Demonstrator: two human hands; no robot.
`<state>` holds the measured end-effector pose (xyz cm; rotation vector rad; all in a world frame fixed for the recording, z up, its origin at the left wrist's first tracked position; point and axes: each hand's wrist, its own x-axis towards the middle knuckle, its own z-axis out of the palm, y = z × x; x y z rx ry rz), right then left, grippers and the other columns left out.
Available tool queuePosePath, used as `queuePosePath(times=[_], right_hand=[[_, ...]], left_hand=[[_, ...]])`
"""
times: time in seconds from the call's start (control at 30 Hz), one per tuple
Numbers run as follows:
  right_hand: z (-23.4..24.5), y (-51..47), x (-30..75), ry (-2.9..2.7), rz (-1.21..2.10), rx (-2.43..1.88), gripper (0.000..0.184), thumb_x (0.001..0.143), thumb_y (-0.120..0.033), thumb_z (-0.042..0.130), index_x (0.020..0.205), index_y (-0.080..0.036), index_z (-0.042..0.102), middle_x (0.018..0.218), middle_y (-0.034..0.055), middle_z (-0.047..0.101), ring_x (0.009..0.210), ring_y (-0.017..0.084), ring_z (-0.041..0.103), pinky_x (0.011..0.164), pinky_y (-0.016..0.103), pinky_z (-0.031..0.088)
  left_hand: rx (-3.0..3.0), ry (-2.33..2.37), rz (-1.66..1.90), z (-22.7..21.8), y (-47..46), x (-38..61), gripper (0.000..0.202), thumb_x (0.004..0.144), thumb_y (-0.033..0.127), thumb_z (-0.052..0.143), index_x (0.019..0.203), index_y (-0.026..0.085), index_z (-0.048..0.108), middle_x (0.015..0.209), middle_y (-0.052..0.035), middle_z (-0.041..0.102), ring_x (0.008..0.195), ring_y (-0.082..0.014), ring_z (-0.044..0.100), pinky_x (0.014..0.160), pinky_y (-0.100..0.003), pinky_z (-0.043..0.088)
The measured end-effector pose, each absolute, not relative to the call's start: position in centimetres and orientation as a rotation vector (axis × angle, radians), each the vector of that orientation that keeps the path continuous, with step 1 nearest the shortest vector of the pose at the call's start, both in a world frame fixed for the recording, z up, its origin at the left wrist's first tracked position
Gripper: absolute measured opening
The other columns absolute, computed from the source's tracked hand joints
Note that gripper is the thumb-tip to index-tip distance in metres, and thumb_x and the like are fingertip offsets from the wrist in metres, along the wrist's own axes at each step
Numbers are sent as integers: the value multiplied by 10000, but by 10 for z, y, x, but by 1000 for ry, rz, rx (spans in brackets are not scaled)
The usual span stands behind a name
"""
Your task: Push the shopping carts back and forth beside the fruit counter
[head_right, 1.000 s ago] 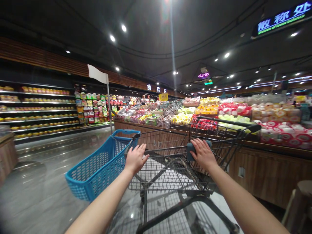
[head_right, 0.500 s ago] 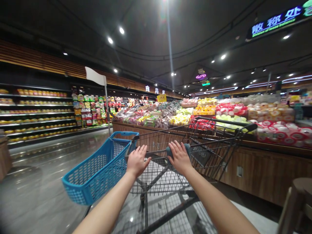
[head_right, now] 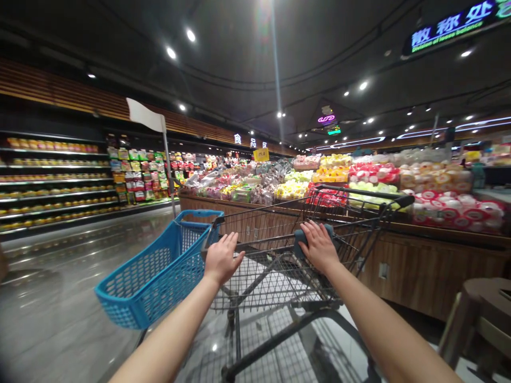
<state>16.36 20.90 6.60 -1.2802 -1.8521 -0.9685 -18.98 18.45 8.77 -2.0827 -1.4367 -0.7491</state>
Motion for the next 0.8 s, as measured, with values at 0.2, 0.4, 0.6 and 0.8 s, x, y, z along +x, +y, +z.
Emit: queuePosePath(times=[0.2, 0.4, 0.6, 0.8], right_hand=[[66, 206, 144, -1818, -959, -1310, 581, 933, -386, 450, 1452, -137, 368, 1428, 115, 501, 1410, 278, 309, 1176, 521, 181], [68, 196, 78, -2005, -917, -1126, 641, 938, -461, 444, 1477, -129, 344, 1485, 115, 438, 1436, 277, 261, 1191, 509, 146], [72, 193, 56, -2063, -878, -1028, 602, 944, -420, 463, 1481, -169, 356, 1483, 92, 445, 1419, 236, 300, 1189, 457, 210], [76, 197, 108, -2033, -872, -1110, 560, 941, -410, 474, 1458, -213, 392, 1434, 75, 500, 1361, 231, 393, 1175, 450, 249]], left_hand=[[-2096, -1444, -786, 89, 181, -178, 652, 916, 539, 420, 1437, 147, 438, 1457, -139, 495, 1350, -342, 426, 978, -485, 409], [-2098, -1443, -788, 88, 182, -181, 653, 919, 525, 419, 1433, 123, 441, 1470, -139, 477, 1352, -332, 426, 990, -488, 409], [-2091, -1413, -763, 86, 185, -192, 615, 936, 483, 401, 1429, 117, 442, 1460, -135, 493, 1350, -318, 435, 1001, -471, 418], [-2110, -1419, -741, 88, 185, -195, 593, 941, 462, 396, 1428, 127, 445, 1457, -125, 498, 1347, -312, 442, 997, -467, 430]])
